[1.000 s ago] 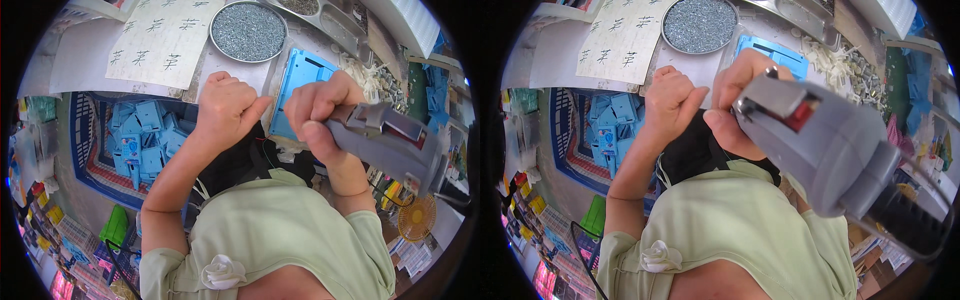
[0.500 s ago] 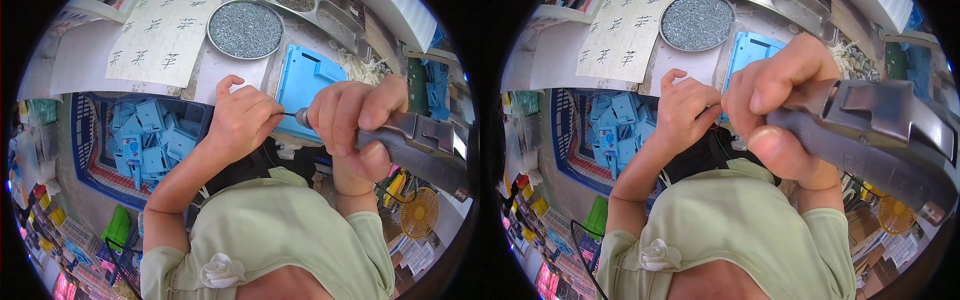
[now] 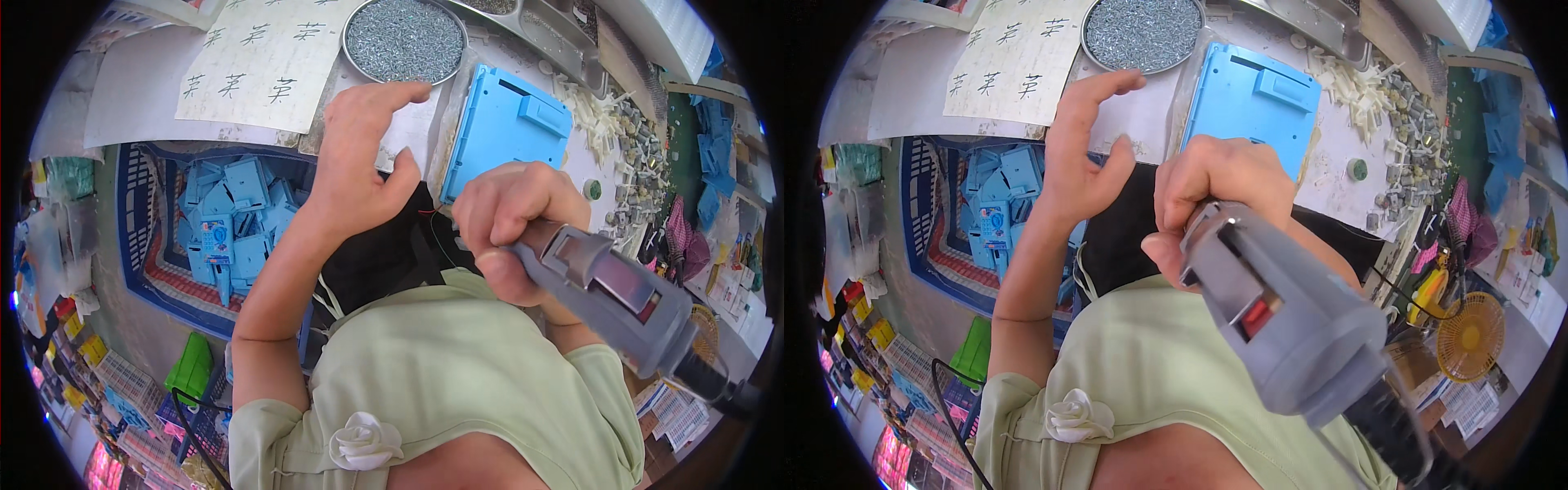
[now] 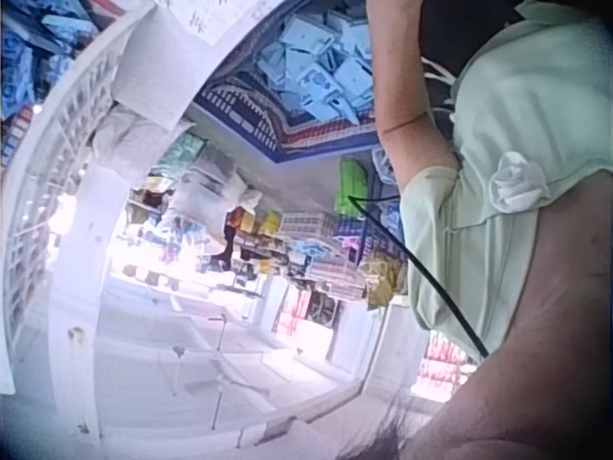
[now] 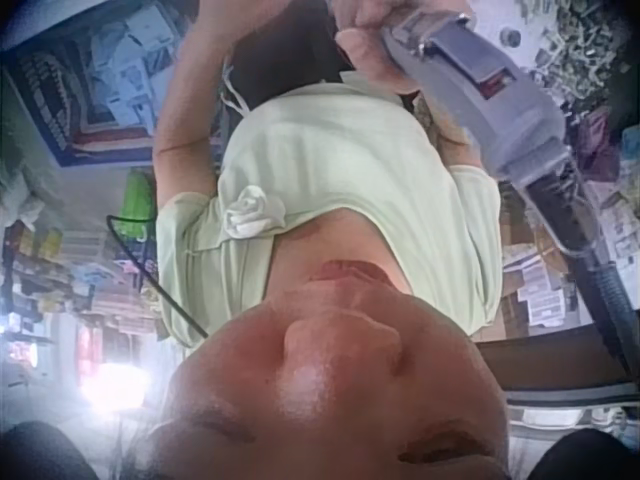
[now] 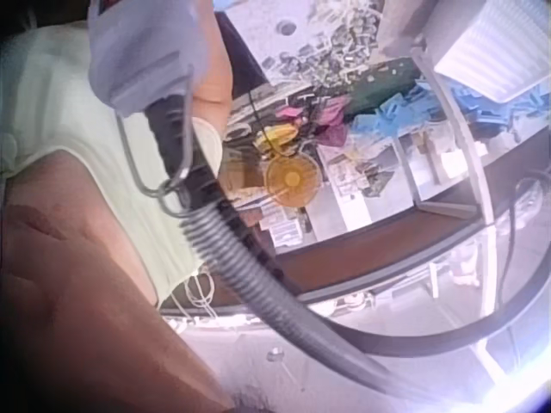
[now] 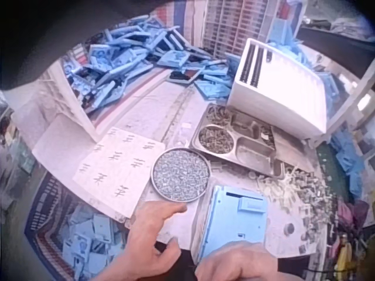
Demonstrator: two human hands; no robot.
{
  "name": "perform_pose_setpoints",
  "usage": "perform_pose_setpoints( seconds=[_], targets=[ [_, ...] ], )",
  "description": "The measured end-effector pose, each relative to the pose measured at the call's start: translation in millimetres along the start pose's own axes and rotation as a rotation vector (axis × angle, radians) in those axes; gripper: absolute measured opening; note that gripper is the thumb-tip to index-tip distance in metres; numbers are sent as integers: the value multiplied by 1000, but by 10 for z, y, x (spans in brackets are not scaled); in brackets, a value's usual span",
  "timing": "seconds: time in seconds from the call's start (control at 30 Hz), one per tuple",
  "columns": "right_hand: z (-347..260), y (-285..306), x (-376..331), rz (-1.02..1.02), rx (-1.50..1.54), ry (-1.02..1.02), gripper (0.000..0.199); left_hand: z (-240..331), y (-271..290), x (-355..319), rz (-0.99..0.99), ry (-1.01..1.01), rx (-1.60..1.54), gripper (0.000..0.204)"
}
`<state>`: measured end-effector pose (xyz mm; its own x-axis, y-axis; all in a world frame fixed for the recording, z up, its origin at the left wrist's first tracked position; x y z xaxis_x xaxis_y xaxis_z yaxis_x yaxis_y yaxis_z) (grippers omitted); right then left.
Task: Assembling, drilling, and soldering components of a blue electronic device at a workbench.
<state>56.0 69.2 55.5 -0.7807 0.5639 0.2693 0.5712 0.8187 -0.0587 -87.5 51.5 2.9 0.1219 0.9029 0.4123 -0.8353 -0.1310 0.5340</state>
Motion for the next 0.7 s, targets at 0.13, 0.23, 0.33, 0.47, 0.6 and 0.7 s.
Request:
perform_pose_setpoints(
  seconds=[0.13,0.23,0.33,0.47,0.6,0.7],
  targets=[
    [-36,104,-36,15,8,-80,37,88,-188,219,22,-55,66,38],
    [-465,555,-214,127,38,99,32,319,-427,479,-83,-164,20,29],
    [-776,1147,-401,209,-20,314,24,546,-787,621,-214,-250,29,26],
    [-431,1516,-610,381,-26,366,18,496,-1069,617,-342,-210,145,26],
    [-471,1617,-555,279,-26,388,16,548,-1064,599,-374,-166,187,25],
    [-239,1612,-477,269,-17,359,12,545,-1064,620,-380,-158,202,24]
  ],
)
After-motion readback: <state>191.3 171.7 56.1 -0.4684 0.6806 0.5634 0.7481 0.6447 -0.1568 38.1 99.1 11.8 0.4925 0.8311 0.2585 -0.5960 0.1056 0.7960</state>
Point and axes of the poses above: each hand's wrist, its own x-axis towards the middle knuckle, its own y-axis out of the back of the hand, z = x × y, the point moved 8 cm from there along x, towards the middle knuckle, and after that the axes turned 9 degrees about -z, right-handed, at the moved point
